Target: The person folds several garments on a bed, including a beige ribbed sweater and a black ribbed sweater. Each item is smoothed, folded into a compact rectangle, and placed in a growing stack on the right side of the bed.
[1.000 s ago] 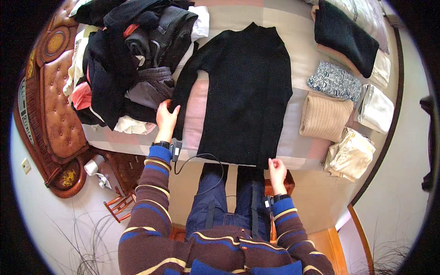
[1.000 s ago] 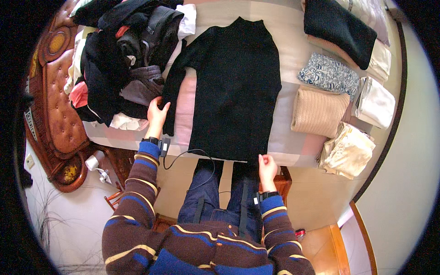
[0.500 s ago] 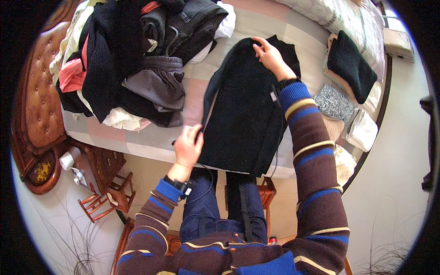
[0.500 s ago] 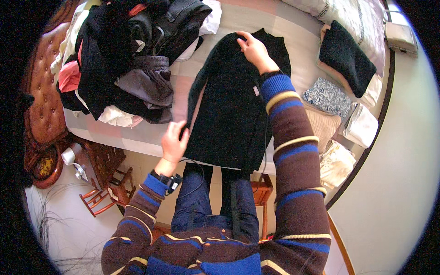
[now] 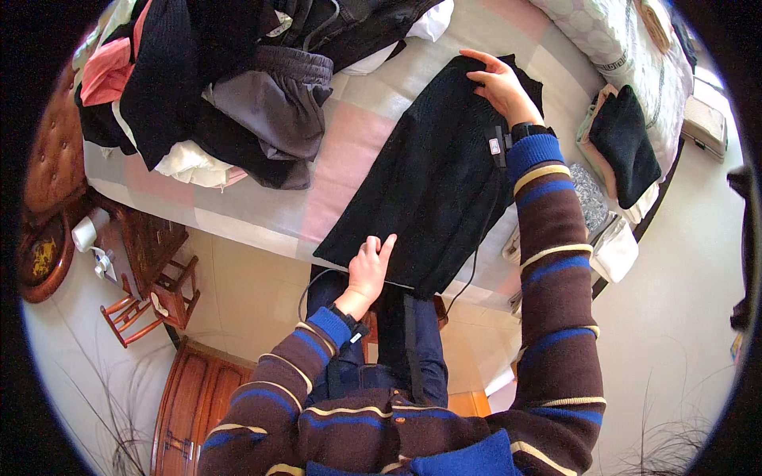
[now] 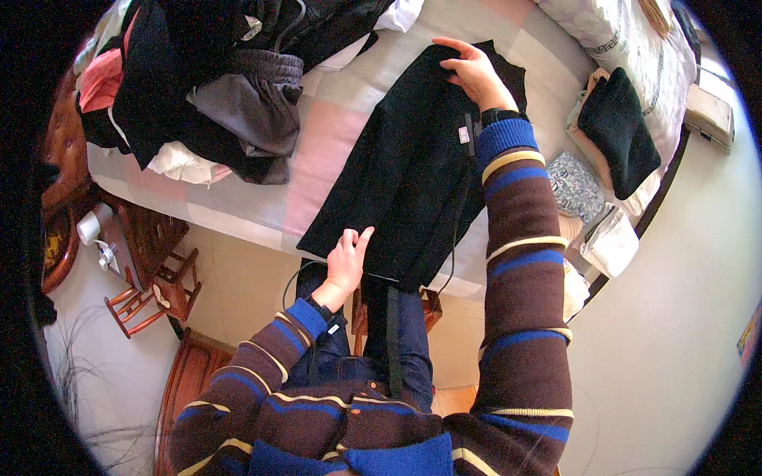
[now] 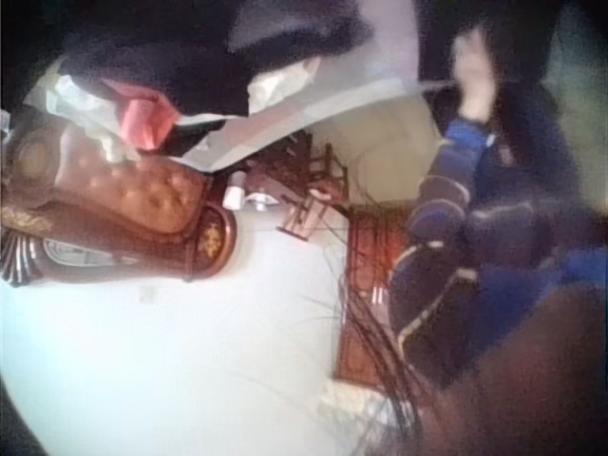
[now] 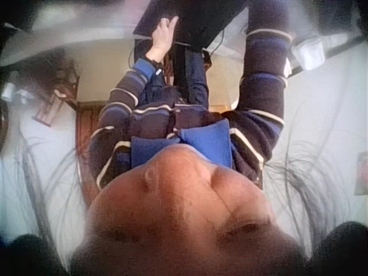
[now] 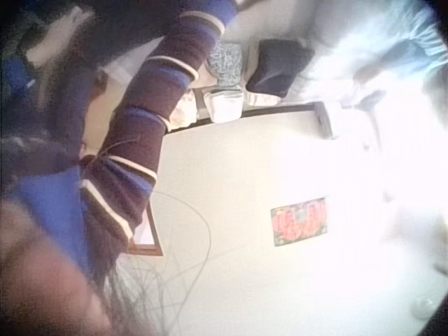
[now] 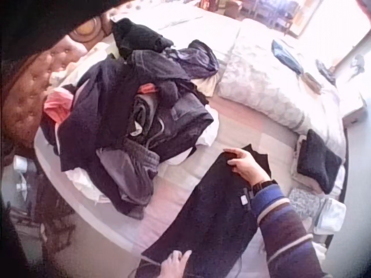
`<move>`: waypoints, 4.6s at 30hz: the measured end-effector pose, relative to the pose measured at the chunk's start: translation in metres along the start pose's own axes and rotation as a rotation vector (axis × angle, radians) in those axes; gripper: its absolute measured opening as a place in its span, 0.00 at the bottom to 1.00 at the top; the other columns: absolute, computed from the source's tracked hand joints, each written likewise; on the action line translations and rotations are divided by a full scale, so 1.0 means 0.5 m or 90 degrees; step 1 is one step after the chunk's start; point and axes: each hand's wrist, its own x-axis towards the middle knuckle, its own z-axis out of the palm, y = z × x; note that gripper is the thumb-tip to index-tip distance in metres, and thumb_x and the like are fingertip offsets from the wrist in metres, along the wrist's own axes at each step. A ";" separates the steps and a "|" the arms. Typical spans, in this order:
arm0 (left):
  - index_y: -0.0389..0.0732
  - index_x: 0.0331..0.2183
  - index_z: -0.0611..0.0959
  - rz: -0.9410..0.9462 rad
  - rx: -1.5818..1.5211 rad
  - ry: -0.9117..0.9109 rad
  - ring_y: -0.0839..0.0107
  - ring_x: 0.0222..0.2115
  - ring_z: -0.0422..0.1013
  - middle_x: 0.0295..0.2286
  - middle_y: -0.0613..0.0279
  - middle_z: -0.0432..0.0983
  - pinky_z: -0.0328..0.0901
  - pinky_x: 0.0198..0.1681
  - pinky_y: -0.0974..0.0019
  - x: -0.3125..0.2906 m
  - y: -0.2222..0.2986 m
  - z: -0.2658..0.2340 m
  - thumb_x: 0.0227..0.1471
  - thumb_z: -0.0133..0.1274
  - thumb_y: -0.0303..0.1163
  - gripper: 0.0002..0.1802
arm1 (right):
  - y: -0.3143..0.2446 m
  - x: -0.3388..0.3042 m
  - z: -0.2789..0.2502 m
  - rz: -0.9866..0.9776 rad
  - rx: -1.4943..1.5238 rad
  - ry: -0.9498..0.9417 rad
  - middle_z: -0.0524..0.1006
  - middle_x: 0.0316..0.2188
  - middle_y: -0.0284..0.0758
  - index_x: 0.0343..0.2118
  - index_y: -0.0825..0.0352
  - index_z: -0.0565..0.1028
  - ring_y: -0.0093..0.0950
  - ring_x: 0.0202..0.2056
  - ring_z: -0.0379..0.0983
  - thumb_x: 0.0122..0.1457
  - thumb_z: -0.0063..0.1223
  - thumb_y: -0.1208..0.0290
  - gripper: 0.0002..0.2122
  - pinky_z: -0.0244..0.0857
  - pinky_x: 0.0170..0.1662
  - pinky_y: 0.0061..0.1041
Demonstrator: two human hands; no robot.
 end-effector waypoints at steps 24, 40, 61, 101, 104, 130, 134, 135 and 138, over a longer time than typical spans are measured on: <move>0.41 0.52 0.70 -0.054 -0.076 0.132 0.49 0.53 0.60 0.50 0.49 0.61 0.57 0.57 0.51 -0.024 -0.161 -0.072 0.49 0.54 0.23 0.26 | 0.470 -0.609 0.058 -0.065 -0.111 0.562 0.72 0.35 0.32 0.39 0.67 0.70 0.24 0.38 0.69 0.56 0.60 0.72 0.11 0.64 0.45 0.24; 0.58 0.60 0.66 0.662 0.375 -0.139 0.67 0.64 0.49 0.63 0.69 0.54 0.42 0.67 0.50 0.182 -0.248 -0.106 0.46 0.49 0.26 0.38 | 0.625 -0.769 0.102 -0.229 -0.715 0.296 0.61 0.59 0.33 0.59 0.45 0.67 0.37 0.57 0.61 0.49 0.52 0.82 0.33 0.60 0.58 0.37; 0.35 0.43 0.79 -0.071 -0.318 -0.346 0.68 0.38 0.74 0.36 0.58 0.80 0.66 0.45 0.66 0.335 -0.144 -0.110 0.54 0.50 0.28 0.14 | 0.511 -0.595 -0.007 0.093 0.017 0.181 0.79 0.40 0.32 0.47 0.71 0.75 0.18 0.40 0.70 0.62 0.50 0.70 0.13 0.65 0.47 0.22; 0.47 0.57 0.69 0.383 -0.023 0.146 0.50 0.63 0.49 0.61 0.52 0.54 0.45 0.65 0.44 0.175 -0.163 -0.129 0.42 0.57 0.28 0.37 | 0.484 -0.675 0.032 -0.247 -0.463 0.434 0.59 0.61 0.41 0.60 0.60 0.62 0.41 0.64 0.51 0.44 0.60 0.78 0.36 0.52 0.63 0.41; 0.49 0.57 0.67 0.546 0.163 0.008 0.54 0.64 0.47 0.62 0.56 0.55 0.40 0.66 0.43 0.236 -0.214 -0.133 0.34 0.59 0.28 0.43 | 0.509 -0.653 -0.003 -0.312 -0.737 0.321 0.56 0.65 0.31 0.60 0.56 0.64 0.39 0.66 0.47 0.42 0.54 0.83 0.37 0.47 0.66 0.44; 0.28 0.46 0.75 -0.090 -0.152 0.056 0.39 0.45 0.70 0.40 0.33 0.75 0.64 0.48 0.52 0.610 -0.039 -0.153 0.54 0.45 0.63 0.42 | 0.368 -0.322 -0.187 -0.015 0.016 0.506 0.77 0.38 0.41 0.45 0.77 0.72 0.26 0.39 0.71 0.62 0.50 0.49 0.28 0.63 0.46 0.22; 0.33 0.46 0.75 0.017 -0.194 0.212 0.47 0.42 0.74 0.39 0.41 0.77 0.67 0.45 0.55 0.590 0.011 -0.148 0.52 0.54 0.58 0.36 | 0.337 -0.309 -0.165 -0.026 -0.036 0.609 0.76 0.36 0.41 0.46 0.75 0.70 0.27 0.38 0.71 0.57 0.58 0.49 0.29 0.65 0.45 0.24; 0.33 0.45 0.75 0.031 -0.231 0.214 0.48 0.41 0.74 0.38 0.42 0.78 0.67 0.44 0.55 0.599 0.022 -0.150 0.53 0.55 0.56 0.33 | 0.327 -0.306 -0.160 -0.076 -0.071 0.629 0.76 0.36 0.40 0.46 0.75 0.69 0.26 0.38 0.71 0.58 0.58 0.53 0.26 0.65 0.46 0.24; 0.33 0.43 0.75 0.068 -0.298 0.260 0.51 0.37 0.76 0.36 0.45 0.78 0.67 0.41 0.58 0.627 0.057 -0.153 0.58 0.54 0.43 0.22 | 0.307 -0.285 -0.147 -0.174 0.036 0.705 0.75 0.38 0.39 0.45 0.74 0.68 0.26 0.40 0.70 0.62 0.55 0.59 0.20 0.64 0.47 0.24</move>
